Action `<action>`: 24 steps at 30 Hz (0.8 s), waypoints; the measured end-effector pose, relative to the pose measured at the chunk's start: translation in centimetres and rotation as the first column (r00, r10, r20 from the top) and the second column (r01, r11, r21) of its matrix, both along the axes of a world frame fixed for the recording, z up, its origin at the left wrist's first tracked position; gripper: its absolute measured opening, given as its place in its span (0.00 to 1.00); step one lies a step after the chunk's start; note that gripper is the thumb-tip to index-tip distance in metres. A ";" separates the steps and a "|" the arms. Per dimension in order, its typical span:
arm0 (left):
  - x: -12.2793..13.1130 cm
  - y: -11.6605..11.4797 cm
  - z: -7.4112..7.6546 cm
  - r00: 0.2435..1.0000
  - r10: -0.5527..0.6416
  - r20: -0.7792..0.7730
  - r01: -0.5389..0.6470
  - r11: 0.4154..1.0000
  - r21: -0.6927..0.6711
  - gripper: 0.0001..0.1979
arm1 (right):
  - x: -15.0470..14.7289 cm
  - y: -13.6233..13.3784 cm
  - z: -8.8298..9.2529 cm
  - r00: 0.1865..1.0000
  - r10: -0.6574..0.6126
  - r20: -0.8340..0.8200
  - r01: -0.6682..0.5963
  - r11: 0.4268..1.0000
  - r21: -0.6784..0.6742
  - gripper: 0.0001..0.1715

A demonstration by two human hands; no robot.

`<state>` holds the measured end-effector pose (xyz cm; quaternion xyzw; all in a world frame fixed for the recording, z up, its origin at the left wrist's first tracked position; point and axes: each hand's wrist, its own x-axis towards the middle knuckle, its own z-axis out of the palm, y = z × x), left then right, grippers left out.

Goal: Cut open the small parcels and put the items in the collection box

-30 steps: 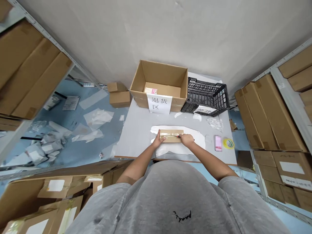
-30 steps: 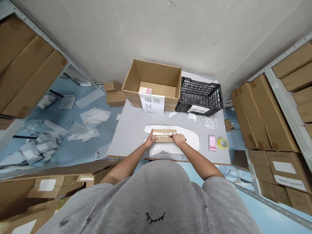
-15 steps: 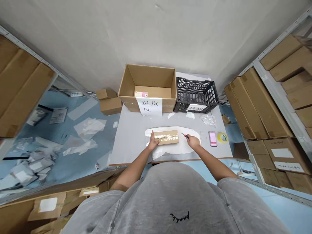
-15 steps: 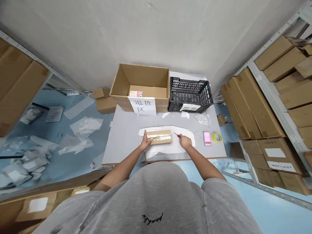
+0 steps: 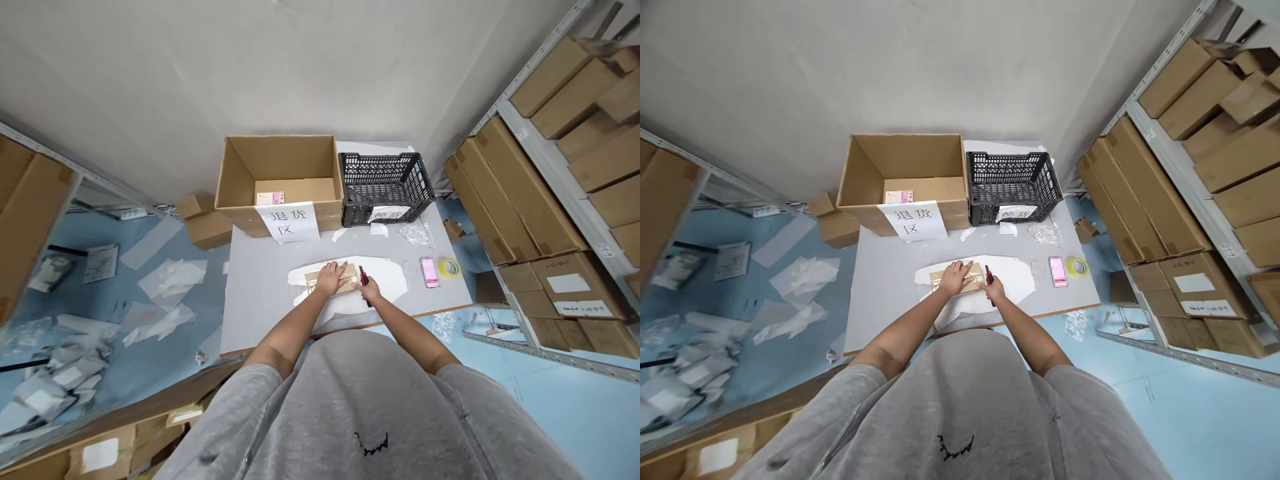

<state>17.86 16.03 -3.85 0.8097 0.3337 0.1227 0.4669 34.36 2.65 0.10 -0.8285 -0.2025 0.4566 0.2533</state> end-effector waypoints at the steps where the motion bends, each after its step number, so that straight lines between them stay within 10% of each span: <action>1: 0.1 0.1 -0.2 1.000 -0.020 -0.015 0.020 1.000 0.017 0.46 | 0.0 0.0 -0.1 1.000 -0.006 0.001 0.006 1.000 0.002 0.25; 12: 1.2 -0.5 2.4 0.848 -0.084 -0.524 0.322 0.866 0.383 0.34 | -1.6 -1.9 2.3 0.984 -0.034 -0.177 0.056 0.991 0.122 0.11; 24: 1.1 -0.9 3.0 0.908 -0.048 -0.416 0.203 0.919 0.338 0.32 | 0.0 -0.5 3.0 0.986 -0.001 -0.167 0.009 0.999 0.048 0.08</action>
